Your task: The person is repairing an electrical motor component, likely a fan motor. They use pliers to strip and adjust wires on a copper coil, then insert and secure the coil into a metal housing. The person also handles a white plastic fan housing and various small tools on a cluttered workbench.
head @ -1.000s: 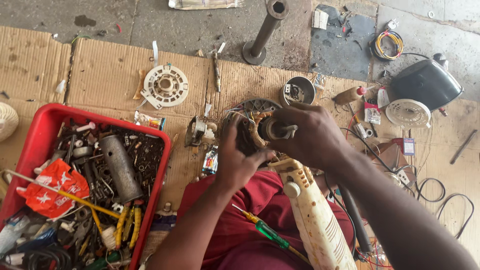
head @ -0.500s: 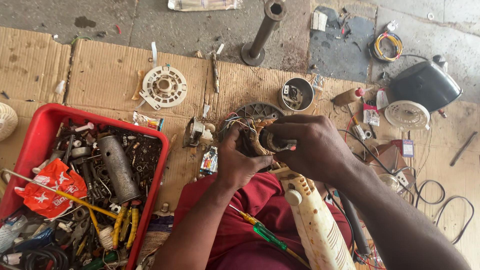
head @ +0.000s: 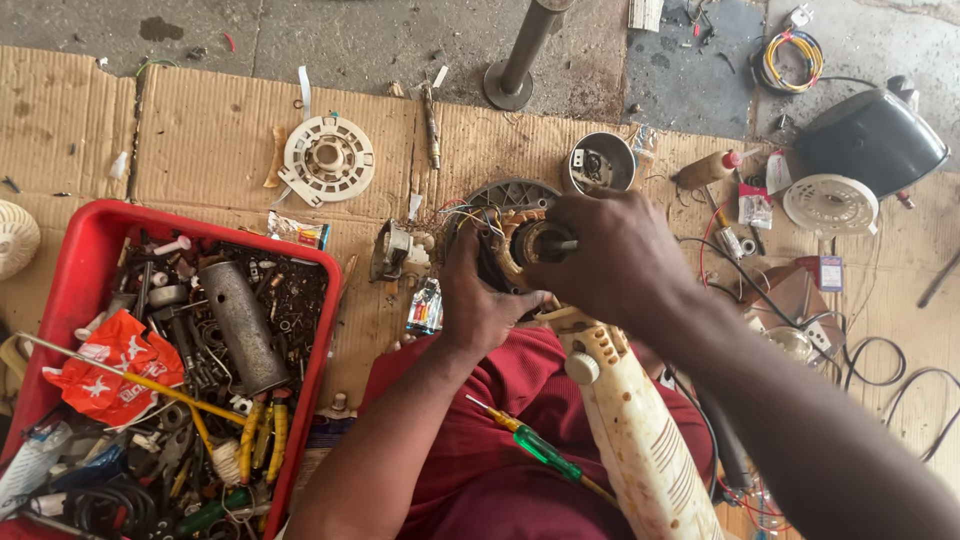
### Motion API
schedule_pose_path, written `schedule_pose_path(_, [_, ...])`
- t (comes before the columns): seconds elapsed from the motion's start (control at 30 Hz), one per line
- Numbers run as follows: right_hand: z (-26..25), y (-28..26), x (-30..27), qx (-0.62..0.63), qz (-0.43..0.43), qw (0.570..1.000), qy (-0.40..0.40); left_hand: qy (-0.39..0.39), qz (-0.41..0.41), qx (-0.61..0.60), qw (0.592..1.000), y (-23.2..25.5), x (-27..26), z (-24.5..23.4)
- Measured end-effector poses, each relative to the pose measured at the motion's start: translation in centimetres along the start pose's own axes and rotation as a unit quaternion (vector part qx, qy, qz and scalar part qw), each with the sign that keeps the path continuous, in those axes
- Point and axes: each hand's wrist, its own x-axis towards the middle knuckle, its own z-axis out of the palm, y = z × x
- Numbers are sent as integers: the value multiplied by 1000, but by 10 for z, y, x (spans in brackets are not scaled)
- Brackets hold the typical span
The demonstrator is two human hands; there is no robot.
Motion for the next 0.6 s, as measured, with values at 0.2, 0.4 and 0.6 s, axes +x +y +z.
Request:
schedule_pose_path(0.2, [4, 1, -7, -112, -214, 967, 84, -1, -10, 9, 1000, -4, -2, 1])
schedule_pose_path(0.4, [2, -22, -2, -77, 51, 996, -5, -6, -51, -35, 998, -9, -4, 2])
schedule_pose_path(0.6, [10, -11, 9, -100, -32, 994, 11, 16, -16, 6, 1000, -4, -2, 3])
